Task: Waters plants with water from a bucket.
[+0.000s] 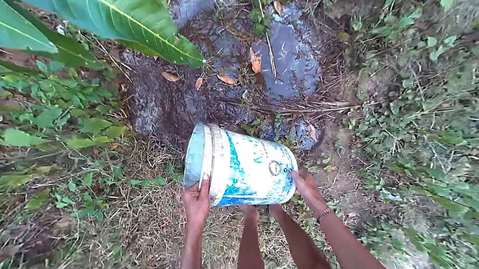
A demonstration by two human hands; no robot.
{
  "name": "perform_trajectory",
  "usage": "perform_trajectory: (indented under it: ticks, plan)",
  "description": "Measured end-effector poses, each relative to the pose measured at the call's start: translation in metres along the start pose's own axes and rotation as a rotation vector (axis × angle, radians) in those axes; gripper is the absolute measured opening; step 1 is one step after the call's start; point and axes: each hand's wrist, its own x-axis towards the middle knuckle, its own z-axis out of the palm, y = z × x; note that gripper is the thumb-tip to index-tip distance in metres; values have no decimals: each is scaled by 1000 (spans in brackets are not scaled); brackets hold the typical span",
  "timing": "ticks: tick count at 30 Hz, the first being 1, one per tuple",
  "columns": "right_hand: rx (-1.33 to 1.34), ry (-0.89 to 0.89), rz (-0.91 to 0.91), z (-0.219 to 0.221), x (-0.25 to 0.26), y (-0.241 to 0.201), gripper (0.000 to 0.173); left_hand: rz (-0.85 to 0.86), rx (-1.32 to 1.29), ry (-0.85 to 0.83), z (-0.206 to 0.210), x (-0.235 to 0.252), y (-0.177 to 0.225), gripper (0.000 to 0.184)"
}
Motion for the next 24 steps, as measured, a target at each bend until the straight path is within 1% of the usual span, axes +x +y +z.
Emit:
perform_trajectory:
  ticks: [3, 5, 11, 14, 20, 24]
  plan:
    - [32, 40, 35, -4, -1, 18, 47, 8, -9, -26, 12, -2, -8, 43]
    - [64, 65, 62, -10, -2, 32, 46, -19, 20, -59, 20, -9, -12, 44]
    - [136, 103, 120, -32, -9, 58, 41, -17, 128, -134, 41, -31, 8, 47]
    - [141, 115, 130, -45, -15, 59, 42, 12, 149, -134, 48, -40, 17, 47]
    - [119, 100, 124, -75, -7, 61, 44, -29, 144, -152, 66, -64, 36, 46]
    - [153, 92, 115, -88, -1, 65, 46, 35, 151, -182, 80, -67, 47, 45]
